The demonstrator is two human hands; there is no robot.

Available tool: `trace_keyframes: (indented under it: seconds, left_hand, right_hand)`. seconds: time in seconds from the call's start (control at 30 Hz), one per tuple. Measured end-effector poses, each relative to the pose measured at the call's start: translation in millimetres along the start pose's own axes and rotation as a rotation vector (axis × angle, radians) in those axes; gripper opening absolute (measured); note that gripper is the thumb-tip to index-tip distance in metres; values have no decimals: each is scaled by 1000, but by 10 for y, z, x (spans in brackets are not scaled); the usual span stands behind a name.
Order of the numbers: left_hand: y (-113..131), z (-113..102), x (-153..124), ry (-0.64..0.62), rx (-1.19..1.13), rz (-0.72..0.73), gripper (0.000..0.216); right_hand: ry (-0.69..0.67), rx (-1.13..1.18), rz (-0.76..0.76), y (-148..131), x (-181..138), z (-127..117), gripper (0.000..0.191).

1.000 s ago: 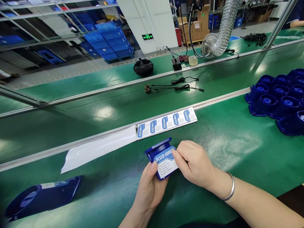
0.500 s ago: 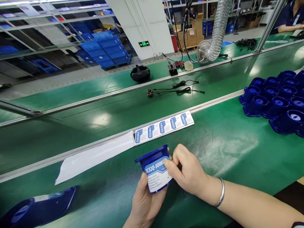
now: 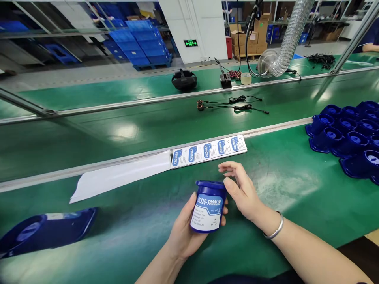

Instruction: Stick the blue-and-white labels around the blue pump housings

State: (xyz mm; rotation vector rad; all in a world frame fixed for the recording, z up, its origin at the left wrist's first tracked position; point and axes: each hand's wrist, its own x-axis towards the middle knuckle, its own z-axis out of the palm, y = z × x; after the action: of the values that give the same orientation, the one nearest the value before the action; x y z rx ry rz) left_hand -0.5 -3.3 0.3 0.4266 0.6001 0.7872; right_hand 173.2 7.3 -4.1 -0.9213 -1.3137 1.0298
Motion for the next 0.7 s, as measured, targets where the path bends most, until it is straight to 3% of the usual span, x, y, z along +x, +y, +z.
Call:
trace_keyframes:
  seconds: [0.13,0.27,0.47,0.7]
  left_hand:
    - [-28,-24,10,17,23,-79,49]
    - [-50,-53,16,9,58,-129,53]
    - [-35,-39,22,-47,183,-157,54]
    - [61,-25,38,-39,263,-153,55]
  right_hand:
    - [-202,85,41,-72,-10,0,53]
    - [-308,53,71,-112,-29,-11,57]
    - [-281,-28,-25,-92,-42,-14,49]
    - [-219,-10,13,-32,-79,21,48]
